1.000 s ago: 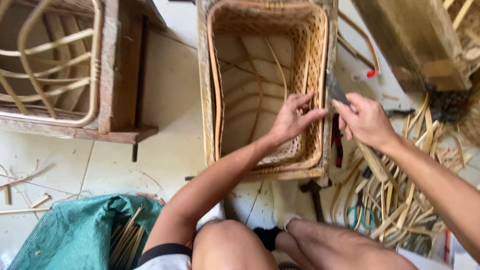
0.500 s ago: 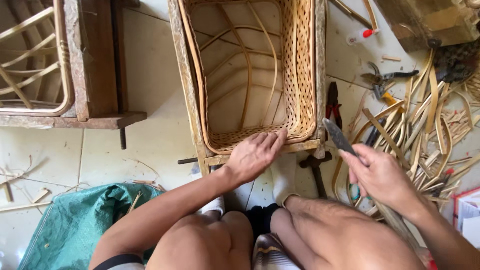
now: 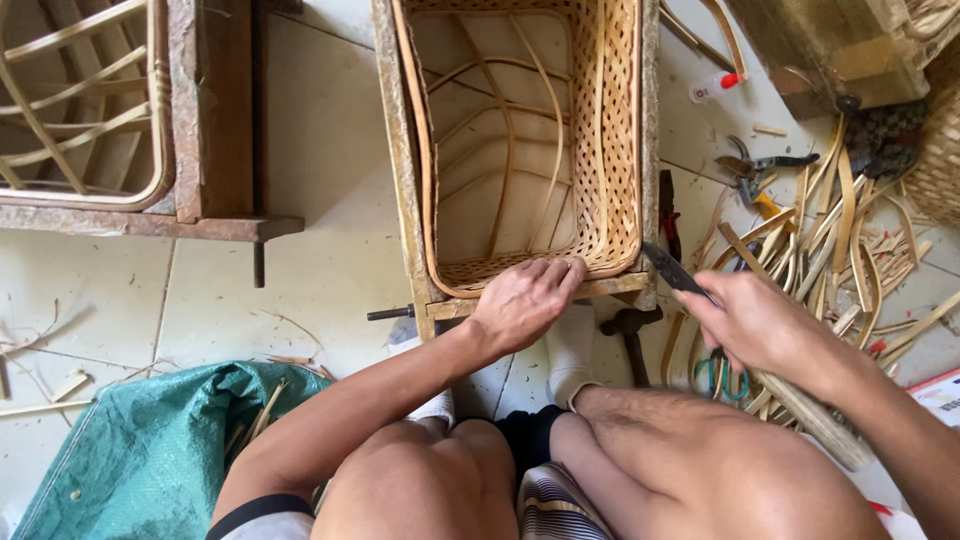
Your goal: The person assembles a rectangular woven basket by inserting curved bamboo strips into a wooden frame, applying glue to the joints, and using a hammer and pliers to secure the pieces. The person works on the floor with tools and materials scattered around.
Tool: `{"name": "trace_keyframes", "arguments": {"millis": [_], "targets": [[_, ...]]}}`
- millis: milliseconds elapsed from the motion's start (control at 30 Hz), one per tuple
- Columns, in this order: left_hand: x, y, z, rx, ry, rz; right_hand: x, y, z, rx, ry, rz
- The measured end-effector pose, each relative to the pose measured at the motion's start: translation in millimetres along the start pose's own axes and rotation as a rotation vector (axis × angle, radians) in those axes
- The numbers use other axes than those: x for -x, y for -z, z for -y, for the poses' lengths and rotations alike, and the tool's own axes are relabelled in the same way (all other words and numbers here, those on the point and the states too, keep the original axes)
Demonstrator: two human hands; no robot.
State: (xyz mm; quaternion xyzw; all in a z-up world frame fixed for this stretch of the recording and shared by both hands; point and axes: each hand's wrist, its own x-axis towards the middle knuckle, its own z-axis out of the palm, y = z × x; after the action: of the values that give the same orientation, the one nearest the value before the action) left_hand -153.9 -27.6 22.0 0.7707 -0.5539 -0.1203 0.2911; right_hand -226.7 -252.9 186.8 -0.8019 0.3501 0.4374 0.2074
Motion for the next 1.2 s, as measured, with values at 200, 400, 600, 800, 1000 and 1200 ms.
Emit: {"name": "trace_keyframes", "arguments": {"millis": [200, 400, 600, 800, 1000, 1200], "targets": [[2, -3, 1, -0.011, -0.02, -0.046, -7, -41, -36, -0.061, 0.154, -0.183], [0, -1, 1, -0.014, -0.019, -0.042, 1, -26, -34, -0.109, 0.092, -0.225], [0, 1, 0, -0.031, -0.032, -0.073, -10, 18, 3, -0.265, 0.166, -0.282], [2, -1, 1, -0.018, -0.025, -0.038, -16, 21, 29, -0.12, 0.144, -0.194], [0, 0, 0, -0.025, -0.018, -0.031, -29, 41, 49, 0.121, 0.042, -0.067], [1, -1, 0, -0.024, -0.02, -0.027, -45, 26, 4, -0.053, 0.141, -0.072]]}}
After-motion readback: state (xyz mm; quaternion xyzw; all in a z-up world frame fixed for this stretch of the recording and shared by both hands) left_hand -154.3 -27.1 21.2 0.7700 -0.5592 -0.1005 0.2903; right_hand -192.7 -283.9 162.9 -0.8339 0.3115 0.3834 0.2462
